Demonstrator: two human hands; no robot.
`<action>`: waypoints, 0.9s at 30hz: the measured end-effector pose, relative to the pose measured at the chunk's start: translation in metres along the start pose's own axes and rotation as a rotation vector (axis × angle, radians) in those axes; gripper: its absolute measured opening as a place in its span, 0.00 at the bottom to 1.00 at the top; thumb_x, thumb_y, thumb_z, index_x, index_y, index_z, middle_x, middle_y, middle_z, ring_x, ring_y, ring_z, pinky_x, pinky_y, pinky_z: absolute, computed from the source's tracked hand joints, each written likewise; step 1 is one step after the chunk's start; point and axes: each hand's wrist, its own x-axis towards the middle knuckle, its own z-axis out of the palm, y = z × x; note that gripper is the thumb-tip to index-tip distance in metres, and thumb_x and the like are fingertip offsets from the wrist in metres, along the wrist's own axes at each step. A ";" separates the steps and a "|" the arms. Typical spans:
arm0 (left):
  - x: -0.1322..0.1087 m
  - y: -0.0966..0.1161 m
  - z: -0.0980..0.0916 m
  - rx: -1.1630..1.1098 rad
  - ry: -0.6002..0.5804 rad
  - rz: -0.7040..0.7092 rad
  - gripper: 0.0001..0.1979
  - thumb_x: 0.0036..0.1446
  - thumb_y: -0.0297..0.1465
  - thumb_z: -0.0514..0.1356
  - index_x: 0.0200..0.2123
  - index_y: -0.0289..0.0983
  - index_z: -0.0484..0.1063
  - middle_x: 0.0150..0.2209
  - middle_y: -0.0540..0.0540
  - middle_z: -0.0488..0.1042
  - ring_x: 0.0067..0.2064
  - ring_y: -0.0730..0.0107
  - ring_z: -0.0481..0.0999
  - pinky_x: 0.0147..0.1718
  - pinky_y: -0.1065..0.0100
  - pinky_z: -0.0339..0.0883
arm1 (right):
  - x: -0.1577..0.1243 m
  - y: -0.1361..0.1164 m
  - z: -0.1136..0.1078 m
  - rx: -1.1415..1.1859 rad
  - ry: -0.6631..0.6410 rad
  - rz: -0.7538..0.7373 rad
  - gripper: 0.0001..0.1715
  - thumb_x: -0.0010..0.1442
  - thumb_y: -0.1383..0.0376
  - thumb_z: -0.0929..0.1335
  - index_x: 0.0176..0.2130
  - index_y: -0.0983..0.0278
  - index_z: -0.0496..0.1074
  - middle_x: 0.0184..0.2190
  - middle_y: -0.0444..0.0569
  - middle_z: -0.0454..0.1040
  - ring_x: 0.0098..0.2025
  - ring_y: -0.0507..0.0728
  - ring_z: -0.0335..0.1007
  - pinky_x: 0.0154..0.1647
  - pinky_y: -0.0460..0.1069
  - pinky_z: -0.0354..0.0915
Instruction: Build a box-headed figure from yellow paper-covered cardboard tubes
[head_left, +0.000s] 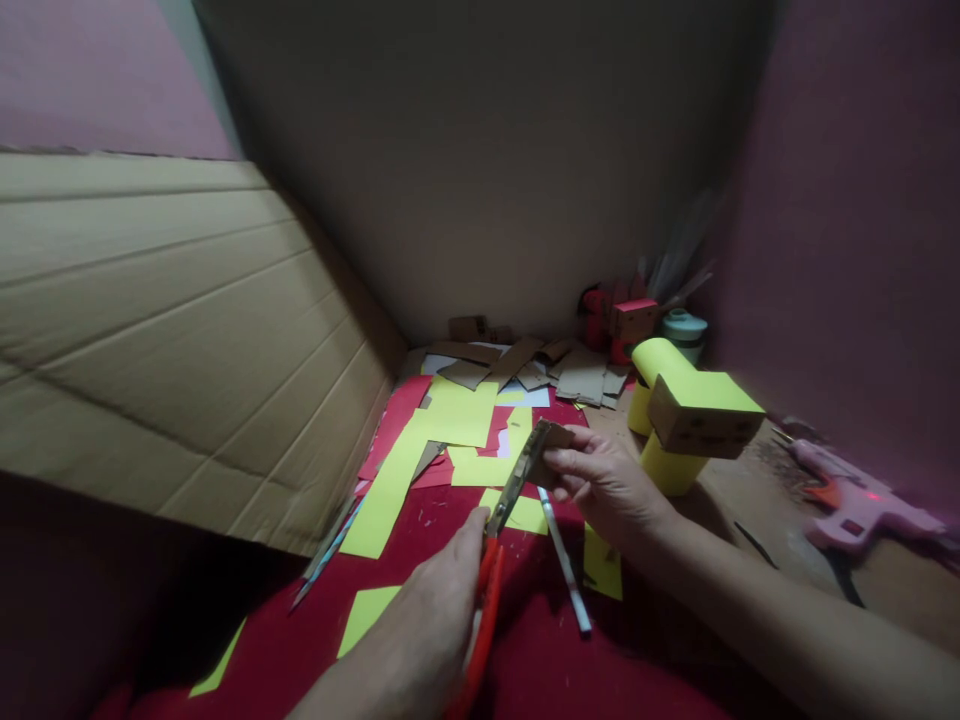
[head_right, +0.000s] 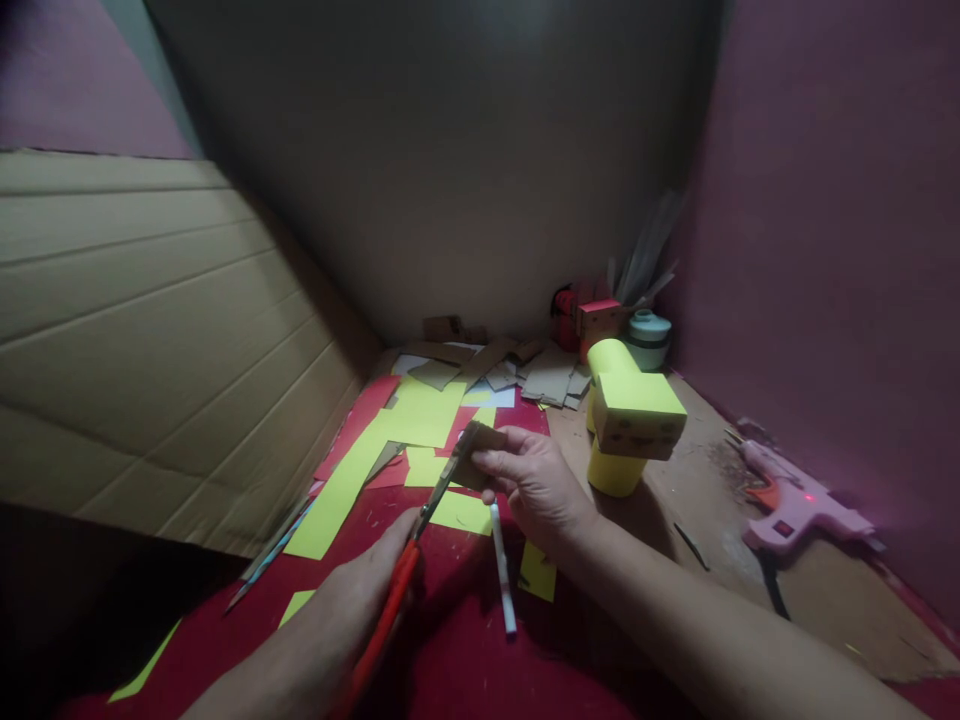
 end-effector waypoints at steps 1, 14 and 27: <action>0.000 0.000 0.000 0.023 0.011 0.013 0.17 0.58 0.36 0.55 0.49 0.40 0.73 0.30 0.42 0.79 0.30 0.59 0.75 0.30 0.63 0.67 | 0.000 0.000 0.000 -0.002 0.001 0.003 0.15 0.36 0.68 0.79 0.29 0.66 0.80 0.24 0.46 0.78 0.22 0.49 0.69 0.15 0.41 0.56; 0.010 0.014 -0.013 0.632 -0.100 0.295 0.13 0.59 0.29 0.52 0.46 0.38 0.70 0.21 0.49 0.72 0.19 0.70 0.65 0.20 0.69 0.51 | 0.002 0.006 -0.003 0.010 -0.018 0.030 0.15 0.38 0.68 0.78 0.30 0.67 0.79 0.24 0.46 0.78 0.22 0.49 0.69 0.16 0.41 0.56; 0.039 0.039 -0.022 -0.139 0.122 -0.315 0.16 0.56 0.44 0.56 0.28 0.37 0.68 0.22 0.48 0.70 0.22 0.71 0.68 0.20 0.71 0.61 | 0.009 0.011 -0.012 0.085 -0.082 0.094 0.14 0.37 0.67 0.79 0.25 0.67 0.75 0.18 0.41 0.71 0.17 0.45 0.62 0.13 0.39 0.57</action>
